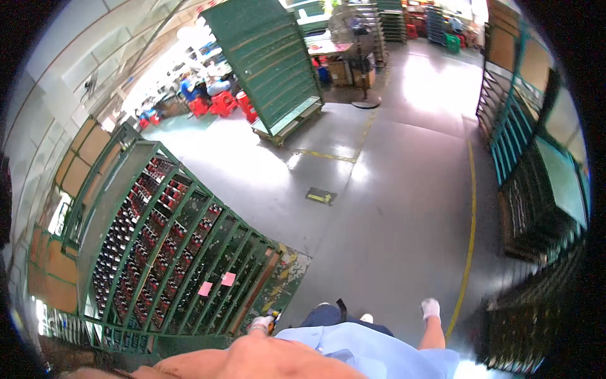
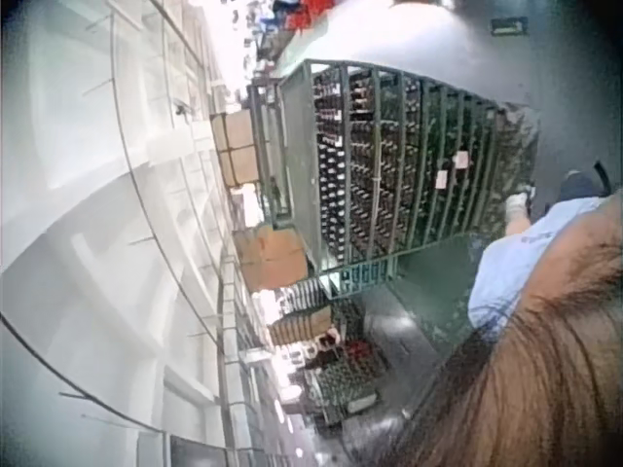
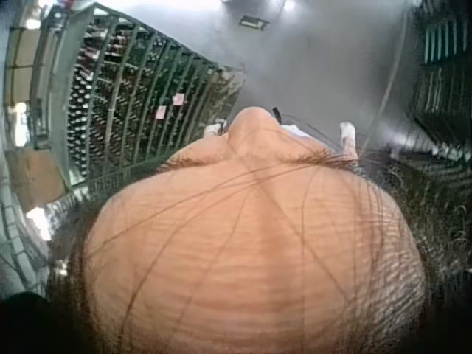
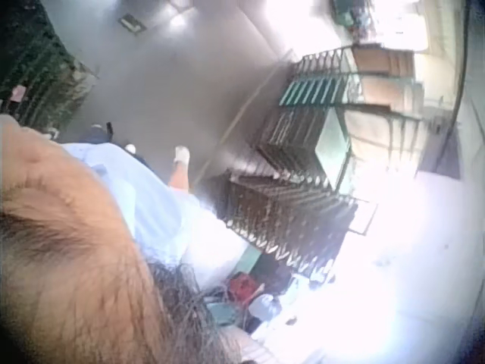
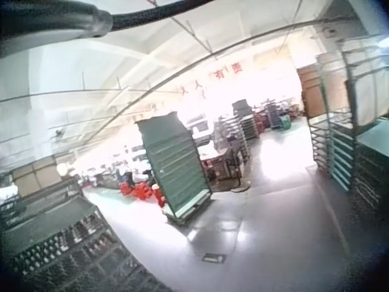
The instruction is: The person picks up a green circuit board from a rack and places it on a workbench. They use a small metal tool to scrape and clean the surface of the board, focusing on specific areas. The person then walks through the factory floor to another workstation and hands the board to a coworker.
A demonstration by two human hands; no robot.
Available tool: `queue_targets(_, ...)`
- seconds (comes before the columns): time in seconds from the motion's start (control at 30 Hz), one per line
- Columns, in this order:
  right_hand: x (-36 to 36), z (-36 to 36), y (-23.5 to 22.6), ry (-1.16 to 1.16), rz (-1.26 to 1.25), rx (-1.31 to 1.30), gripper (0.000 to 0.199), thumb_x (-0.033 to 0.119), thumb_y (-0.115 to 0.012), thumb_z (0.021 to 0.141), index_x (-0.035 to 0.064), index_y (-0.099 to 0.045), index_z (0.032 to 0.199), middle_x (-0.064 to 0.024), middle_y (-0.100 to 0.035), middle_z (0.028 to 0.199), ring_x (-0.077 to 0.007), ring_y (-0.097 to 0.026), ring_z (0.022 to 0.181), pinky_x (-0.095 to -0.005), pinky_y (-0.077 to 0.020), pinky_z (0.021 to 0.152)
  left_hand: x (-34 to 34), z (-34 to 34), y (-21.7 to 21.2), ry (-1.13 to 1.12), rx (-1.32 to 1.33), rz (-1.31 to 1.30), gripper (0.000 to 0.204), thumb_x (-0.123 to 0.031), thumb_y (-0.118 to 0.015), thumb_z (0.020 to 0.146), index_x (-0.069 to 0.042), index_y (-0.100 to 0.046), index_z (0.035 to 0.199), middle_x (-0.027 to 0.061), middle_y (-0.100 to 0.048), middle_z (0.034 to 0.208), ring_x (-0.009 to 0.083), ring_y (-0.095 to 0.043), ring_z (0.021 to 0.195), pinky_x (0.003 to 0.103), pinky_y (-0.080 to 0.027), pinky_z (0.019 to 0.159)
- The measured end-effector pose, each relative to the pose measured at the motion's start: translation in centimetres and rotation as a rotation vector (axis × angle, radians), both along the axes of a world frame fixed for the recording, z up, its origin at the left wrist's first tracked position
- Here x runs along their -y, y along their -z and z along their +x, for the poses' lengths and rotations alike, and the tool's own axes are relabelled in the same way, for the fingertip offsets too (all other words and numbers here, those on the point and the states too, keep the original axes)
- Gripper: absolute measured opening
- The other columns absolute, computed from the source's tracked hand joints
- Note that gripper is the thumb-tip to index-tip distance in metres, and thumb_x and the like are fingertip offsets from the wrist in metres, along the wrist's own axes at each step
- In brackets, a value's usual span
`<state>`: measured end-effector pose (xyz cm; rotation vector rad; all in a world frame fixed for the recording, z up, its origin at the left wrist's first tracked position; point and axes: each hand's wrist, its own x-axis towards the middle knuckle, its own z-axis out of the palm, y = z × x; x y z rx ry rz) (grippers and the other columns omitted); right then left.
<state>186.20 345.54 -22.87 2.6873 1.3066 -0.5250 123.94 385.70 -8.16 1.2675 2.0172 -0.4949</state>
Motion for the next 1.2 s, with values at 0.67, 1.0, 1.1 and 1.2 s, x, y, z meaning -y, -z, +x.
queue_targets(0.67, -53.0, 13.8, -2.4, -0.046, -0.343, -0.437, 0.036, 0.039, -0.062, 0.083, 0.0137, -0.074, 0.105, -0.0126, -0.069, 0.114, -0.0296, -0.065, 0.107, -0.0426, -0.0528, 0.089, -49.2, 22.7, 1.7, -0.054, 0.055, 0.163, 0.055, -0.054, -0.067, 0.074, -0.009, -0.074, 0.104, 0.0220, -0.067, 0.113, 0.0385, -0.065, 0.108, 0.046, -0.050, 0.092)
queue_targets(1.0, -94.9, 28.3, -0.2, -0.822, -0.362, -0.057, 0.023, 0.030, -0.064, 0.082, 0.0128, -0.077, 0.090, -0.0113, -0.073, 0.099, -0.0299, -0.071, 0.089, -0.0435, -0.0569, 0.075, -74.4, 29.6, -0.1, -0.313, 0.028, 0.133, 0.061, -0.051, -0.072, 0.073, -0.005, -0.071, 0.114, 0.0206, -0.066, 0.121, 0.0341, -0.063, 0.115, 0.043, -0.050, 0.097)
queue_targets(1.1, -112.9, 26.6, -4.0, 0.343, 0.118, -0.973, 0.015, 0.014, -0.063, 0.089, 0.0082, -0.067, 0.102, -0.0067, -0.068, 0.086, -0.0206, -0.062, 0.064, -0.0388, -0.0470, 0.050, -74.7, 27.2, -0.5, -0.507, -0.063, 0.019, 0.060, -0.049, -0.074, 0.073, -0.005, -0.070, 0.115, 0.0199, -0.066, 0.123, 0.0337, -0.063, 0.116, 0.042, -0.049, 0.099)
queue_targets(1.2, -128.2, 25.9, -8.8, 0.174, 0.079, -0.918, 0.013, 0.014, -0.058, 0.087, 0.0063, -0.068, 0.091, -0.0082, -0.065, 0.075, -0.0196, -0.061, 0.057, -0.0354, -0.0464, 0.046, -74.8, 26.4, 1.3, -0.661, -0.030, -0.074, 0.059, -0.046, -0.073, 0.074, -0.007, -0.069, 0.117, 0.0185, -0.065, 0.125, 0.0326, -0.061, 0.119, 0.041, -0.047, 0.101)
